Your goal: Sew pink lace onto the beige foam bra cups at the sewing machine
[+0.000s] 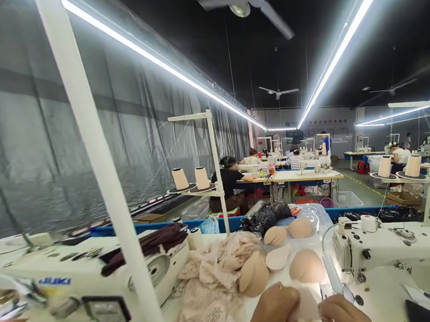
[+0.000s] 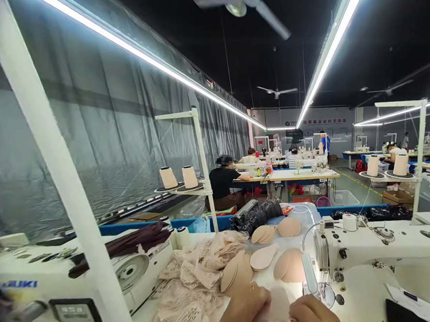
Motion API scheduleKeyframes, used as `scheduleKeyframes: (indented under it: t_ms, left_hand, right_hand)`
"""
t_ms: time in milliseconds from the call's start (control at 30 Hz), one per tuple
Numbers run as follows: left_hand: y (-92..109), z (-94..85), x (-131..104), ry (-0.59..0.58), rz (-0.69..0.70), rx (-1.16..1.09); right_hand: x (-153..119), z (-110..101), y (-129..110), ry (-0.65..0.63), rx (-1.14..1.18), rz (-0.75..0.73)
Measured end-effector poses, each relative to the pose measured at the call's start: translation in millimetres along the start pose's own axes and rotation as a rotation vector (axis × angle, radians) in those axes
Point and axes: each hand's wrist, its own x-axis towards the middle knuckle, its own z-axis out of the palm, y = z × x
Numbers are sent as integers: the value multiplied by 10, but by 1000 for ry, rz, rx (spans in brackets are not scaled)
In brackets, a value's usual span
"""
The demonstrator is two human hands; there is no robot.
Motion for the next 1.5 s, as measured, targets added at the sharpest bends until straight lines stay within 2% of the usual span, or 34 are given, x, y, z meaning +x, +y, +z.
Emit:
scheduleKeyframes:
  t_ms: [67, 200, 267, 367, 467, 567, 667, 800, 967, 1200, 1300, 1500]
  left_hand:
    - [11, 77, -83, -30, 78, 116]
    - [154, 302, -130, -212, 327, 321]
    - [232, 407, -18, -254, 383, 341]
    - [280, 546, 259, -289, 434, 381]
    - [247, 682, 480, -290, 427, 402]
    - [197, 797, 513, -263, 413, 409]
    - [177, 848, 425, -197, 397, 369]
    - [199, 823, 344, -80, 382, 318]
    - [246, 797, 354, -55, 386, 302]
    - [265, 869, 360, 26, 378, 246]
    - [266, 883, 366, 18, 381, 189]
    - [246, 927, 348, -85, 340, 146]
  right_hand:
    - [-77, 31, 58, -64, 20, 0]
    - [-242, -48, 177, -208, 54, 143]
    - [-259, -149, 261, -266, 57, 184]
    - [-215, -302, 447, -340, 30, 116]
    - [-190, -405, 647, -386, -25, 12]
    - [-240, -462, 744, -395, -102, -13]
    - [-300, -502, 713, -423, -155, -2]
    - [-293, -532, 625, -536, -246, 14]
    - [-270, -544, 607, -589, -251, 43]
    - [-292, -589, 615, -662, -222, 81]
    - [-298, -597, 622, -644, -204, 93]
    - [-323, -591, 633, -570, -170, 106]
